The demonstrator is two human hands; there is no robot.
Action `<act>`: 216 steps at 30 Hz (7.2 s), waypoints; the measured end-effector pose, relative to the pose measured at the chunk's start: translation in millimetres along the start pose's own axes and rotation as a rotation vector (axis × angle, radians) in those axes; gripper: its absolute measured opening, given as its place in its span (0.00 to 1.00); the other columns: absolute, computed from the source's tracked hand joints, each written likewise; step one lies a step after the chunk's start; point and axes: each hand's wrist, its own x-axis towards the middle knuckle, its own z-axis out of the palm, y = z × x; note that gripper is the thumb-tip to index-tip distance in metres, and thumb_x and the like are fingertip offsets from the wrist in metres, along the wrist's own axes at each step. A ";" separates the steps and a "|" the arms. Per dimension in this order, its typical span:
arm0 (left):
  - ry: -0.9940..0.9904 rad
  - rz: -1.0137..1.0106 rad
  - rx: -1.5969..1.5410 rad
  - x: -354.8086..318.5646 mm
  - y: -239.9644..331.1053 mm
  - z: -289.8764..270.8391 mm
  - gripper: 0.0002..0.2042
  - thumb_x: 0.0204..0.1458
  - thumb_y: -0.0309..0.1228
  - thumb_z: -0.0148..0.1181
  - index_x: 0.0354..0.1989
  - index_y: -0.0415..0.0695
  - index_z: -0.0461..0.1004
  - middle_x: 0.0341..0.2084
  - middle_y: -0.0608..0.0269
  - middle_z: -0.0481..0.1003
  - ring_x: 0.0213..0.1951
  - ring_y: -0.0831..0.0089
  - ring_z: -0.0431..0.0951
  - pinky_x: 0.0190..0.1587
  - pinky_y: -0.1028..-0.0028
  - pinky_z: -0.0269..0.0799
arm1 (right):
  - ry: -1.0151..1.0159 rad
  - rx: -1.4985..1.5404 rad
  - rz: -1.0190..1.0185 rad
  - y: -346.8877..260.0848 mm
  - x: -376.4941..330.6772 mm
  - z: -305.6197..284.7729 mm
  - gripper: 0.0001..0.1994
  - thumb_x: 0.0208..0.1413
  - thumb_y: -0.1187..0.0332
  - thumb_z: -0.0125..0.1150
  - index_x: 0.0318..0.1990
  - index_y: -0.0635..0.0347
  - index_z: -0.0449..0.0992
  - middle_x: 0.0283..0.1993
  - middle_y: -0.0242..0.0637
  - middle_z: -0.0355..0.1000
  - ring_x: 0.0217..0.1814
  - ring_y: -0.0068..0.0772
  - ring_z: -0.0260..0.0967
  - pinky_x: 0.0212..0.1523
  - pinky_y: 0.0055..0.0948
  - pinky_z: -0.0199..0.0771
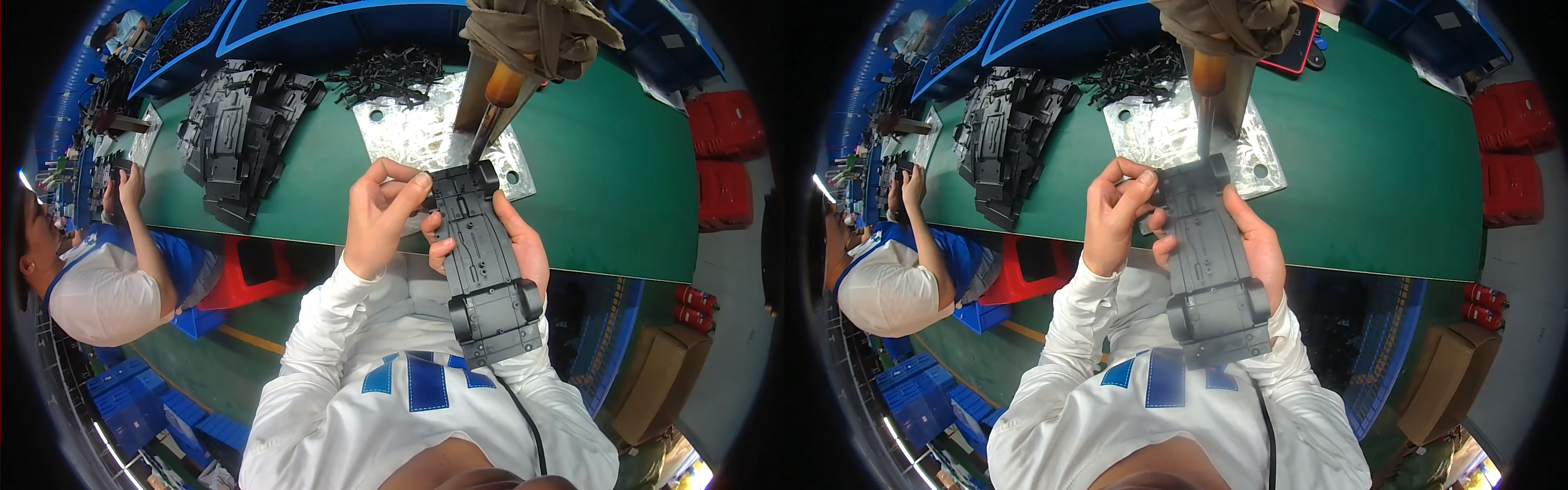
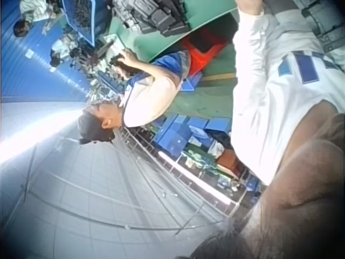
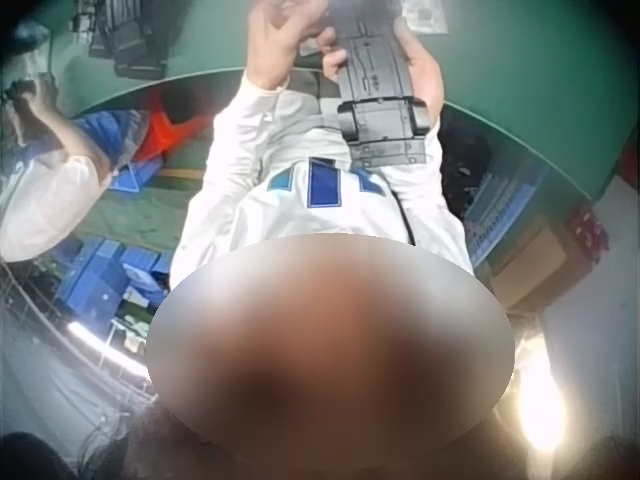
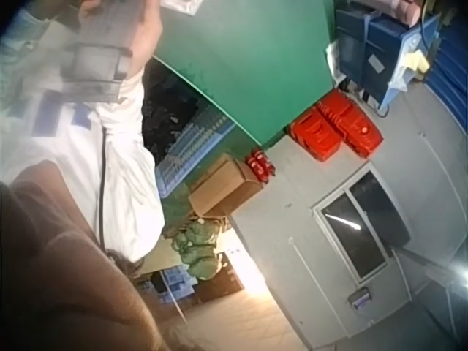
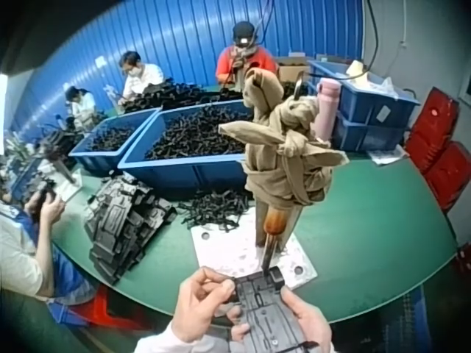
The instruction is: Assembling black plastic toy car chassis by attaching components and using a fixed assembly tool.
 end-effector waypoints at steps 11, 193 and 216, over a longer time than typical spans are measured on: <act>0.003 0.010 0.022 1.7 -0.3 -3.3 0.12 0.56 0.32 0.61 0.37 0.34 0.69 0.25 0.59 0.77 0.31 0.79 0.73 0.39 0.77 0.69 | -0.001 -0.001 0.011 -1.0 4.0 -0.3 0.28 0.68 0.51 0.41 0.63 0.67 0.59 0.58 0.50 0.62 0.54 0.42 0.59 0.45 0.36 0.66; -0.067 -0.080 -0.049 -0.5 -4.0 27.4 0.18 0.58 0.32 0.58 0.53 0.34 0.68 0.28 0.58 0.75 0.30 0.74 0.79 0.30 0.75 0.79 | -0.176 -0.032 -0.147 -23.7 -4.9 -23.4 0.27 0.69 0.51 0.39 0.62 0.65 0.62 0.59 0.50 0.65 0.51 0.39 0.61 0.42 0.34 0.67; -0.067 -0.080 -0.045 -0.2 -3.9 27.0 0.18 0.57 0.32 0.59 0.52 0.34 0.69 0.26 0.59 0.74 0.27 0.74 0.78 0.29 0.77 0.77 | -0.182 -0.037 -0.107 -26.5 -4.6 -22.9 0.27 0.68 0.51 0.41 0.62 0.66 0.62 0.59 0.52 0.64 0.52 0.41 0.61 0.42 0.35 0.67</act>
